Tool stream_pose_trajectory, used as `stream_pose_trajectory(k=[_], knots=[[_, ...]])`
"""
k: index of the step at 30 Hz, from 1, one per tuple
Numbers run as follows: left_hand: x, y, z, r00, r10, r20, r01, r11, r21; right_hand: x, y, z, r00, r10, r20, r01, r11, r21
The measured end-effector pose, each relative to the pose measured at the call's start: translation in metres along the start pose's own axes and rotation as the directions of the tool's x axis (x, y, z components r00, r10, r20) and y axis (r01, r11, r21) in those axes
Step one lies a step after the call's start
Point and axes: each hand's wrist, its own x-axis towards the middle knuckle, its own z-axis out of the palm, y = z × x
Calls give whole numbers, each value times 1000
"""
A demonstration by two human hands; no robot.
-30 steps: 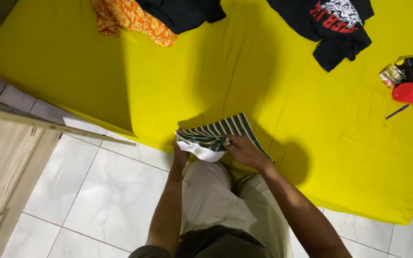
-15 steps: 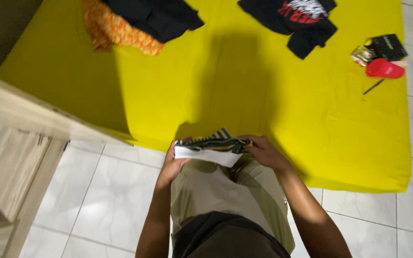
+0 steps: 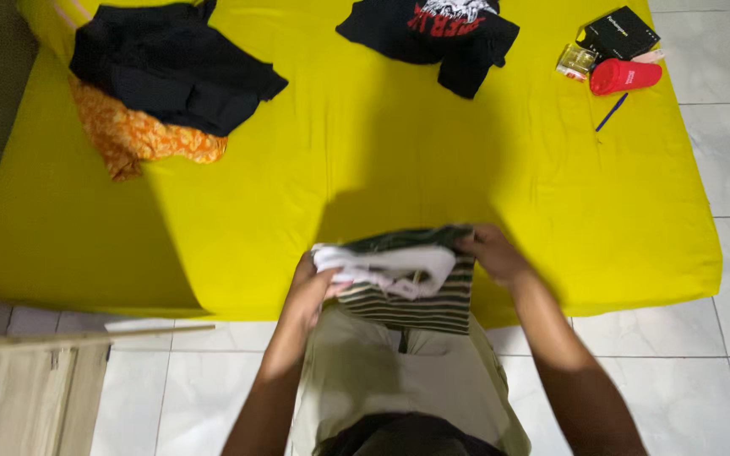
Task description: The person picks up a shirt from a bed, folds the sleeves and sides inward, and places the folded shirt onto a shelf in a closet.
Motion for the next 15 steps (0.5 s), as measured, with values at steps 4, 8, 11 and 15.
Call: stream_pose_trajectory(k=[4,8,11,15], knots=[[155,41,48,986,-160,43,146,963,227,128,4,-76,988,-51,-149,20,979,-203],[229,-10,38,984,-178,-16,162,853,497,145,42,-117,864,11,-503,-423,558,-714],[220,-77,25,987,-157,-38,125,594,794,105,86,-90,861,18,-508,-408,619,-671],[174,-154,10,961,-271,-59,199,526,827,44,138,-44,814,386,-433,-569,680,-462]])
